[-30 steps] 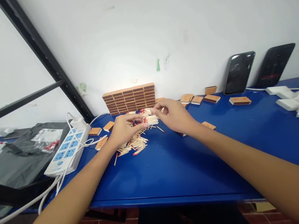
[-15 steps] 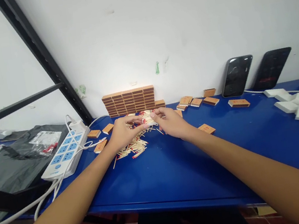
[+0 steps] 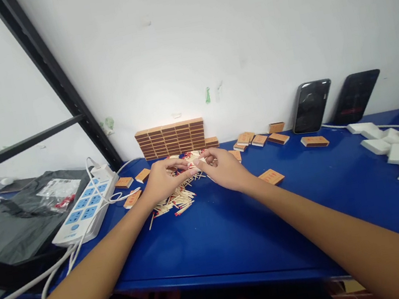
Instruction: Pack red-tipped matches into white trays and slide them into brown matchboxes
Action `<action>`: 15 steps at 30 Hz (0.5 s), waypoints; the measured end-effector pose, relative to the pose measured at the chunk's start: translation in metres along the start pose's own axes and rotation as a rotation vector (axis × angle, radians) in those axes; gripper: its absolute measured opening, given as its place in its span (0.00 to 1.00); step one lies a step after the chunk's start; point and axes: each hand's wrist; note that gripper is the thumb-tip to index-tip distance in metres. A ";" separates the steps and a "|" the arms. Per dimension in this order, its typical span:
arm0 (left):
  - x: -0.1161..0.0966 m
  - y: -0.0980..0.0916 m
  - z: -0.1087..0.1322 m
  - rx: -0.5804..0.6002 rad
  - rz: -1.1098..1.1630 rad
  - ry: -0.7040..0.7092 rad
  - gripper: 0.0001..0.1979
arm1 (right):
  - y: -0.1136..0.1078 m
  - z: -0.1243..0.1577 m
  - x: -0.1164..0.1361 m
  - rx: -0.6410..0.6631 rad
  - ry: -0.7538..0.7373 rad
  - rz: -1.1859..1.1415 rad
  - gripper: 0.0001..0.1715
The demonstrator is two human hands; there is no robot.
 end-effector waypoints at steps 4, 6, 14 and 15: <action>0.000 0.000 0.001 0.010 0.018 0.008 0.16 | 0.001 -0.001 0.000 -0.006 0.020 0.002 0.13; 0.001 0.000 0.001 0.017 0.017 0.011 0.16 | 0.001 -0.001 0.000 -0.007 0.031 0.024 0.10; 0.004 0.000 0.002 0.051 -0.036 0.039 0.18 | -0.001 -0.003 0.003 0.034 0.022 0.053 0.14; 0.004 0.000 0.002 0.043 -0.050 0.034 0.17 | -0.008 -0.006 0.003 0.024 0.001 0.094 0.17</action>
Point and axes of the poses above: each hand's wrist, its own z-axis away from the middle knuckle, its own y-axis out of the palm, x = y × z, and after that the axes turned 9 degrees about -z, right-handed
